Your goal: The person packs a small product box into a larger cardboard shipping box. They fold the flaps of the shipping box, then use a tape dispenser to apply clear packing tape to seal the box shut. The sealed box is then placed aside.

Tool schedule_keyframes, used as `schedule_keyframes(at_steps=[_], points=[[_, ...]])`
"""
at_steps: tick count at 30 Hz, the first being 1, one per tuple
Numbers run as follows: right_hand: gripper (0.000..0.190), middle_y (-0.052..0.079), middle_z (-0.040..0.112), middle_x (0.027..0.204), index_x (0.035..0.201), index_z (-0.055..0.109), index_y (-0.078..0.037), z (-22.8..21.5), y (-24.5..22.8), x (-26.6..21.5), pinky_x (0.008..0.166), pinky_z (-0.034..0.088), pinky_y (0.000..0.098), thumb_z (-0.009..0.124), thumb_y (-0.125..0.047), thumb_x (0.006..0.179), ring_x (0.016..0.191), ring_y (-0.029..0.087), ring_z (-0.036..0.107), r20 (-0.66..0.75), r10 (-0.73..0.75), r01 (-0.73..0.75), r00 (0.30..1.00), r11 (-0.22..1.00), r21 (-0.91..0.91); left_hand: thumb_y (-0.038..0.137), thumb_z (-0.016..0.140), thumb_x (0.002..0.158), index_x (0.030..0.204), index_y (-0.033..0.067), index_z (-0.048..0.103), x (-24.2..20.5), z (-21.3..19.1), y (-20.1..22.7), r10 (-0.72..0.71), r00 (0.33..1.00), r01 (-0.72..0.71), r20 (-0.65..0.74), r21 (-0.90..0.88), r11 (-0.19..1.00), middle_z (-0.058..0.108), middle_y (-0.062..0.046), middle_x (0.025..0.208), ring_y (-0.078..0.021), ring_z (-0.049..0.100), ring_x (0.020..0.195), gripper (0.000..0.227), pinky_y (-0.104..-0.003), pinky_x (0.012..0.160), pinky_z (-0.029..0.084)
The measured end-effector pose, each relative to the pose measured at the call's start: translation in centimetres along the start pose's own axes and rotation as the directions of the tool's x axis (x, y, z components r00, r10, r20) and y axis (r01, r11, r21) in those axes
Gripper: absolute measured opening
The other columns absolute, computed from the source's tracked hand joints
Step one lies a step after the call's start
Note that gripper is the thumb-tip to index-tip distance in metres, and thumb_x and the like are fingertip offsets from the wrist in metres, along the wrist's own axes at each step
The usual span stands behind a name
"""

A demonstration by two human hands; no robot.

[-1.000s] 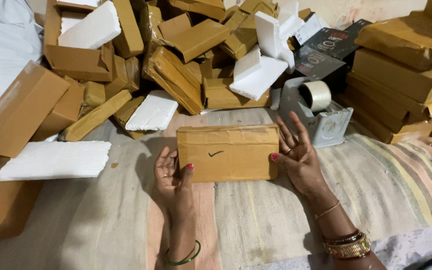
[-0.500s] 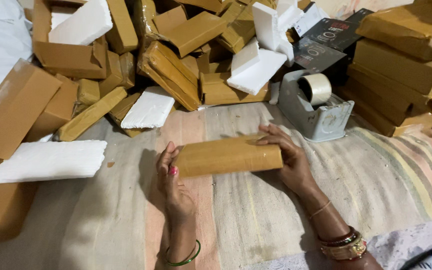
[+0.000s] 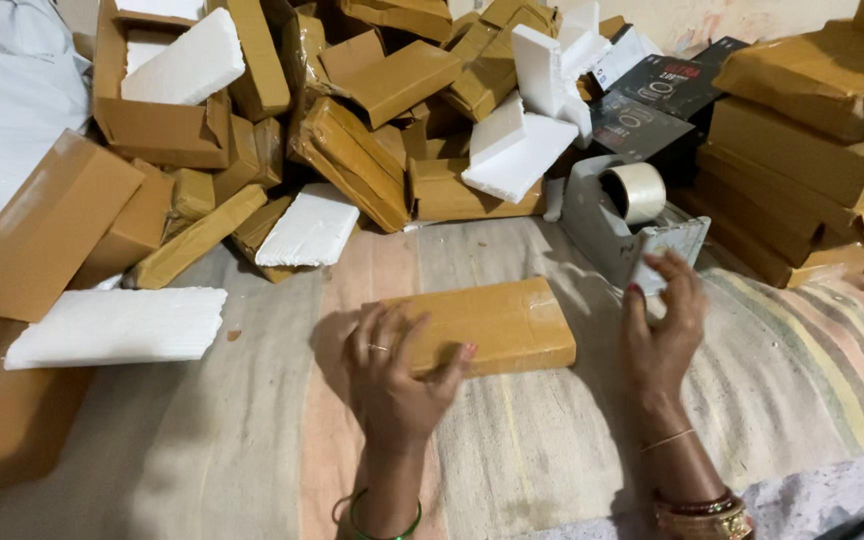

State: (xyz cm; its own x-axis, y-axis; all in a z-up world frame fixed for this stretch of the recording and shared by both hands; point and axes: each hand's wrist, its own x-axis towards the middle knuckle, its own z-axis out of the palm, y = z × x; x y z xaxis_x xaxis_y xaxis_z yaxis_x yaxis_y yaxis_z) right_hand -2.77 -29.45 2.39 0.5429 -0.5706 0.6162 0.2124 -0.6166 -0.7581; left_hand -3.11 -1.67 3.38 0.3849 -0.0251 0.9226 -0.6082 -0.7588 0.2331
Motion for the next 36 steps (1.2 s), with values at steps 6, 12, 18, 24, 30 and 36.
schedule_keyframes(at_steps=[6, 12, 18, 24, 30, 36], points=[[0.051, 0.033, 0.03, 0.157, 0.136, 0.056, 0.001, -0.8, 3.6, 6.7, 0.11, 0.027, 0.0685, 0.073, -0.028, 0.096, 0.143, 0.05, 0.023, -0.018, -0.027, 0.021, 0.999, 0.965, -0.262, 0.042, 0.081, 0.083, 0.102, 0.0049, 0.077, -0.7, 0.7, 1.4, 0.219, 0.946, -0.187, 0.239, -0.15, 0.971, 0.076, -0.009, 0.114, -0.0267, 0.064, 0.12, 0.042, -0.047, 0.105, 0.046], [0.042, 0.038, 0.057, 0.13, 0.115, 0.071, 0.002, -0.6, 5.2, 13.2, 0.098, 0.046, 0.0619, 0.067, -0.039, 0.108, 0.126, 0.05, 0.046, 0.204, 0.193, -0.075, 0.96, 0.875, -0.478, 0.04, 0.083, 0.084, 0.103, 0.0036, 0.076, -1.3, 1.3, 1.0, 0.139, 0.95, -0.095, 0.278, -0.163, 0.982, 0.077, -0.009, 0.112, -0.0273, 0.068, 0.115, 0.042, -0.041, 0.101, 0.05], [0.018, 0.018, 0.066, 0.103, 0.103, 0.068, 0.003, -1.4, 6.4, 15.2, 0.077, 0.056, 0.0331, 0.067, -0.014, 0.1, 0.089, 0.023, 0.064, 0.384, 0.369, -0.478, 0.847, 0.843, 0.245, 0.039, 0.084, 0.081, 0.1, 0.0038, 0.076, -1.0, 1.1, 1.2, 0.134, 0.956, -0.09, 0.261, -0.175, 0.98, 0.077, -0.009, 0.109, -0.027, 0.068, 0.113, 0.041, -0.042, 0.099, 0.05], [0.009, 0.018, 0.068, 0.111, 0.095, 0.067, 0.006, -2.3, 8.1, 14.1, 0.1, 0.052, 0.032, 0.059, 0.003, 0.099, 0.104, 0.021, 0.063, 0.366, 0.255, -0.446, 0.895, 0.502, 0.74, 0.04, 0.083, 0.082, 0.1, 0.0039, 0.077, -0.5, 1.0, 1.1, 0.128, 0.954, -0.079, 0.273, -0.184, 0.98, 0.077, -0.008, 0.108, -0.0263, 0.068, 0.113, 0.041, -0.041, 0.098, 0.051], [0.008, 0.016, 0.068, 0.108, 0.09, 0.065, 0.004, -2.6, 8.8, 12.9, 0.102, 0.053, 0.0314, 0.058, 0.008, 0.094, 0.106, 0.019, 0.064, 0.31, 0.219, -0.379, 0.925, 0.471, 0.797, 0.04, 0.083, 0.082, 0.102, 0.0042, 0.078, -0.5, 1.2, 1.2, 0.129, 0.952, -0.084, 0.279, -0.166, 0.983, 0.077, -0.007, 0.107, -0.0251, 0.068, 0.113, 0.041, -0.041, 0.098, 0.052], [0.008, 0.014, 0.067, 0.097, 0.093, 0.067, 0.006, -2.2, 9.4, 13.1, 0.089, 0.05, 0.0292, 0.059, 0.006, 0.092, 0.093, 0.019, 0.06, 0.293, 0.262, -0.377, 0.92, 0.376, 0.847, 0.04, 0.084, 0.08, 0.097, 0.0055, 0.077, -0.6, 1.2, 1.4, 0.124, 0.956, -0.089, 0.267, -0.138, 0.986, 0.078, -0.006, 0.106, -0.0237, 0.069, 0.112, 0.04, -0.04, 0.097, 0.051]])
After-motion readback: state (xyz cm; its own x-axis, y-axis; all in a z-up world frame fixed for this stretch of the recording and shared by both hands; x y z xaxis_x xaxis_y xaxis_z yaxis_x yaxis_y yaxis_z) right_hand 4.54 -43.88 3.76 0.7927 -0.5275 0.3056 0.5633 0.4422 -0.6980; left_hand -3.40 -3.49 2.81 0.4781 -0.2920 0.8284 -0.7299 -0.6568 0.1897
